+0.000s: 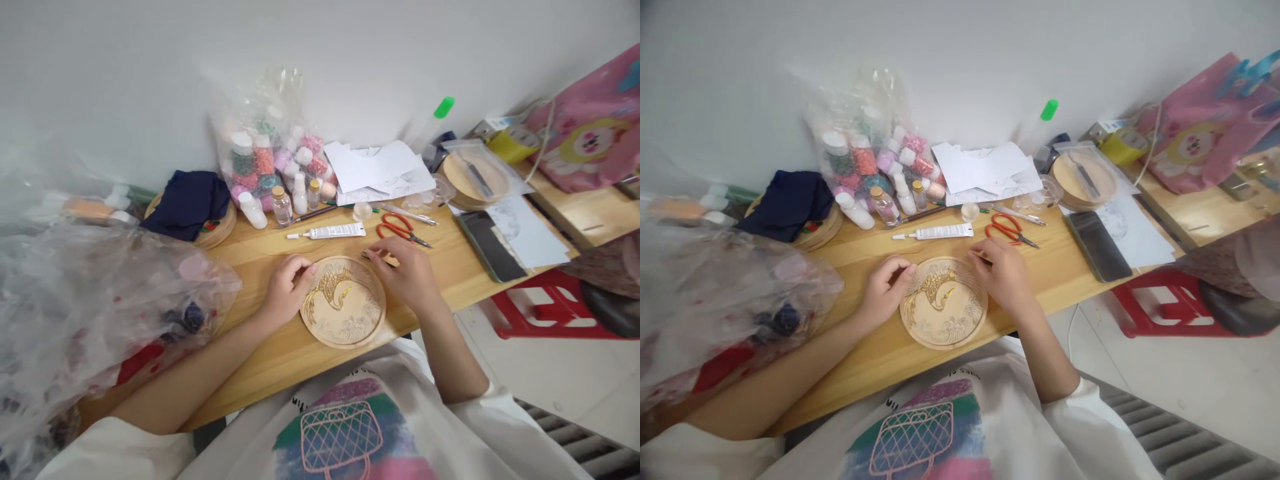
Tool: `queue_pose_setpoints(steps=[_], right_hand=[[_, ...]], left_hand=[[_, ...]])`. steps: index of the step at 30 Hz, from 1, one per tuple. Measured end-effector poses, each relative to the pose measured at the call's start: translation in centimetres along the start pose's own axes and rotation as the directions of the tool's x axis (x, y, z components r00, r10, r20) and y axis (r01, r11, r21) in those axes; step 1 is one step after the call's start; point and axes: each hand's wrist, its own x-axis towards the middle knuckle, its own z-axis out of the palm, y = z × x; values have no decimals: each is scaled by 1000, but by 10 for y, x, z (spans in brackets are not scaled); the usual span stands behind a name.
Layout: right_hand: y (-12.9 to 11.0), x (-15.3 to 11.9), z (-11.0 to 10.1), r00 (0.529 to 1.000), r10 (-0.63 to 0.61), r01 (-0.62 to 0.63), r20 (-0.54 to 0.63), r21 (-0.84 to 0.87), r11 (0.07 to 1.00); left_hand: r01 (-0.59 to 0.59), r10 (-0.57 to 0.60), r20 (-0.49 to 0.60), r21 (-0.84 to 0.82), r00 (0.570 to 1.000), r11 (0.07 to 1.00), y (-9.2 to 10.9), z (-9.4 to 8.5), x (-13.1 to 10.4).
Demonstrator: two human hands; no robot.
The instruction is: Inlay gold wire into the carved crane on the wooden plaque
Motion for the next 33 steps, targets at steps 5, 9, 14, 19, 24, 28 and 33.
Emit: queue_pose_setpoints(steps=[5, 9, 14, 19, 24, 28, 33], right_hand=[[-27, 41, 17, 972, -153, 152, 180, 20, 988], [-30, 54, 33, 961, -152, 174, 233, -76, 982], [-15, 49, 38, 977, -179, 172, 115, 68, 983], [-15, 43, 33, 977, -215, 204, 9, 281, 938], [-24, 39, 35, 949, -268, 179, 164, 419, 890], [-24, 37, 36, 920, -307, 162, 243, 477, 864], [-25, 38, 38, 905, -314, 155, 287, 464, 872]], left_hand=[[-16, 16, 15, 15, 1000, 1000, 2, -1, 0], [-26, 25, 25, 41, 999, 999, 2, -2, 0], [-72, 73, -5, 91, 997, 993, 2, -3, -3], [-292, 344, -51, 421, 938, 859, 8, -2, -9], [-344, 379, 52, 545, 924, 765, 9, 0, -9], [-268, 304, 3, 480, 953, 835, 5, 0, -8], [-240, 253, 39, 480, 967, 844, 1, -3, -6]])
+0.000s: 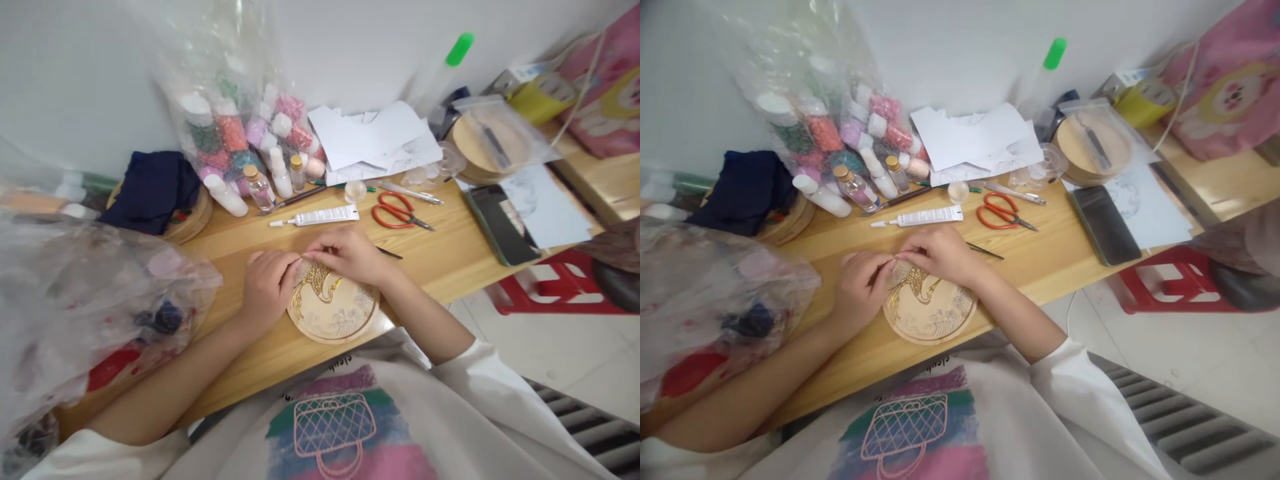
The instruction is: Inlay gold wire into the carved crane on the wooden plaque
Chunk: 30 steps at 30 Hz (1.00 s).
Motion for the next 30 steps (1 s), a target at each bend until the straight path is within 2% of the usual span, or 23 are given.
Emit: queue_pose_setpoints(steps=[3, 6, 9, 12, 15, 19, 22, 24, 25, 26, 28, 30], right_hand=[[-3, 2, 0, 1000, 27, -26, 13, -48, 998], [-6, -2, -9, 999, 49, -50, -10, -98, 994], [0, -17, -31, 977, 118, -147, -176, -166, 975], [13, -37, -54, 917, 218, -300, -334, -218, 929], [20, -51, -64, 911, 280, -363, -302, -266, 893], [20, -58, -56, 916, 324, -383, -235, -278, 881], [19, -58, -53, 921, 318, -368, -224, -232, 901], [16, -54, -60, 931, 290, -331, -220, -177, 927], [13, -50, -66, 940, 264, -297, -218, -141, 944], [7, -45, -74, 950, 228, -254, -214, -100, 962], [-11, -32, -93, 970, 130, -136, -204, -14, 991], [-38, -17, -112, 979, 22, -11, -203, 55, 998]], left_hand=[[-32, 32, 4, 14, 999, 999, -1, -2, 0], [-72, 73, -5, 42, 997, 996, 0, -3, 0], [-116, 119, -32, 78, 992, 990, 0, -2, -1], [-150, 157, -64, 105, 986, 983, 0, 2, -2], [-155, 169, -105, 128, 980, 980, 1, 6, -3], [-147, 168, -160, 136, 973, 980, 9, 0, 1], [-117, 136, -182, 114, 974, 987, 26, -17, 13], [-67, 83, -209, 81, 974, 994, 42, -31, 25], [-24, 33, -217, 45, 976, 999, 50, -39, 32], [67, -84, -219, -82, 972, 994, 59, -47, 39], [109, -141, -238, -145, 961, 983, 77, -63, 56], [173, -262, -251, -326, 932, 929, 93, -79, 73]])
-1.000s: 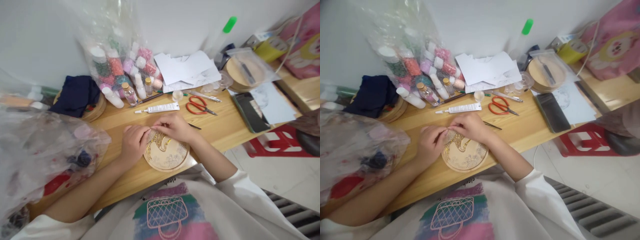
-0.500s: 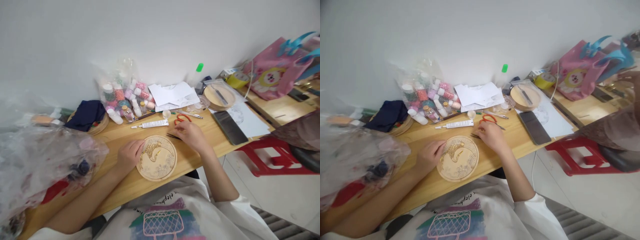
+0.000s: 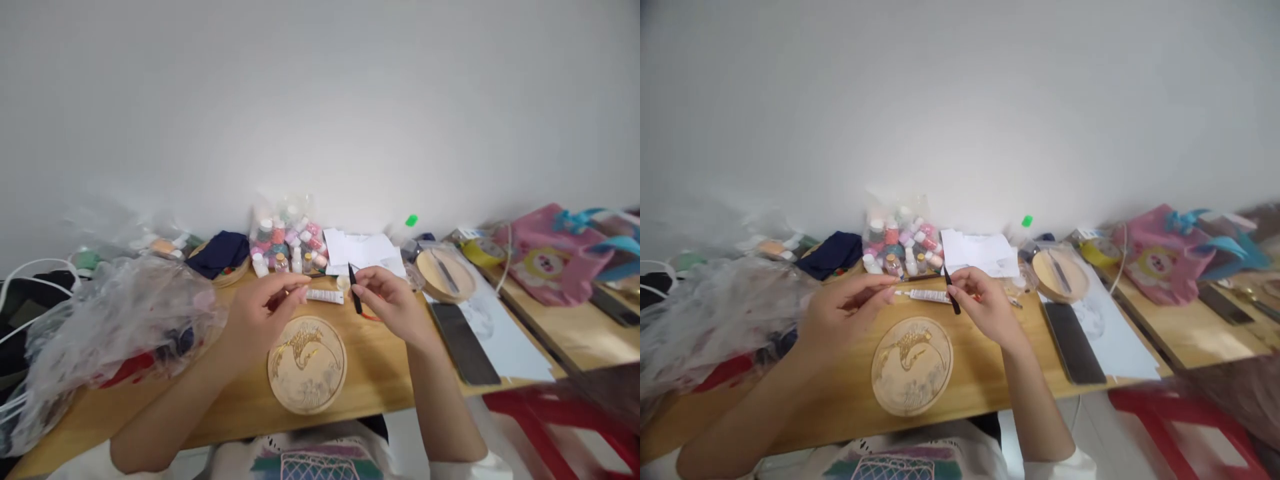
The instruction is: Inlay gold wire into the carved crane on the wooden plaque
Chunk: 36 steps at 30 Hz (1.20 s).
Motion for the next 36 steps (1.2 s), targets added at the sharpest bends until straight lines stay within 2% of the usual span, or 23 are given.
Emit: queue_pose_setpoints(steps=[1, 3, 6, 8, 11, 16, 21, 25, 30, 36], right_hand=[[-15, 8, -5, 998, -55, 55, -5, 65, 996], [-45, 21, -11, 988, -128, 148, -81, 341, 928], [-76, 28, -8, 972, -136, 211, -192, 453, 866], [-85, 27, 0, 965, -144, 237, -218, 503, 831], [-86, 24, 14, 981, -143, 193, -132, 556, 808], [-79, 24, 25, 983, -154, 183, -101, 469, 864], [-77, 19, 24, 966, -191, 230, -171, 247, 941], [-80, 15, 22, 955, -195, 223, -225, 107, 969], [-82, 12, 23, 942, -205, 233, -264, 79, 969], [-86, 10, 22, 925, -215, 249, -312, 74, 966]], left_hand=[[39, -41, -23, -89, 999, 995, 11, -2, 7], [156, -163, -6, -246, 987, 957, 29, -6, 19], [251, -259, 55, -495, 964, 832, 44, -10, 29], [289, -289, 101, -609, 952, 739, 47, -12, 31], [324, -322, 135, -678, 937, 660, 43, -12, 29], [316, -344, 100, -686, 933, 656, 35, -11, 27], [279, -275, 124, -709, 953, 648, 34, -12, 28], [300, -272, 157, -706, 949, 642, 37, -11, 28], [310, -270, 170, -697, 948, 647, 40, -9, 26], [310, -282, 147, -633, 948, 709, 41, -11, 24]])
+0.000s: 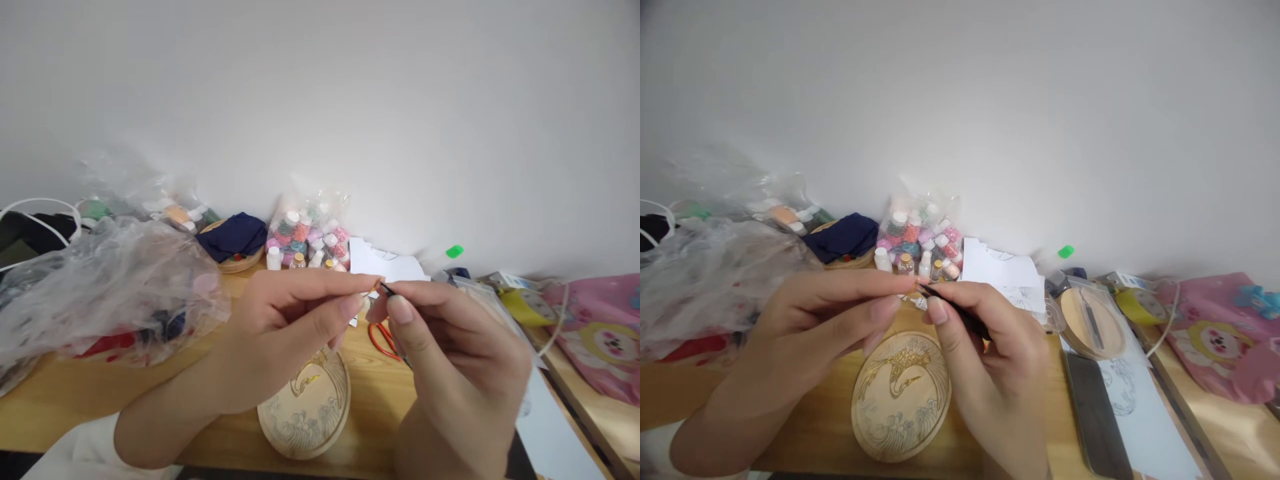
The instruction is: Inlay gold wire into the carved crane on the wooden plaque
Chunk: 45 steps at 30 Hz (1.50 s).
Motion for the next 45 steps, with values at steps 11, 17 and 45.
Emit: queue_pose_setpoints(steps=[11, 17, 45], right_hand=[[-5, -1, -4, 1000, -17, 17, 1, -44, 999], [-7, -2, -3, 1000, -13, 13, -2, -61, 998], [10, 8, -2, 972, 100, -163, 213, 303, 939]], left_hand=[[-20, 21, -21, 77, 1000, 997, 4, -1, -5], [-81, 81, 1, 53, 997, 995, 4, 1, -3], [-537, 612, 119, 627, 782, 564, -3, -1, -4]])
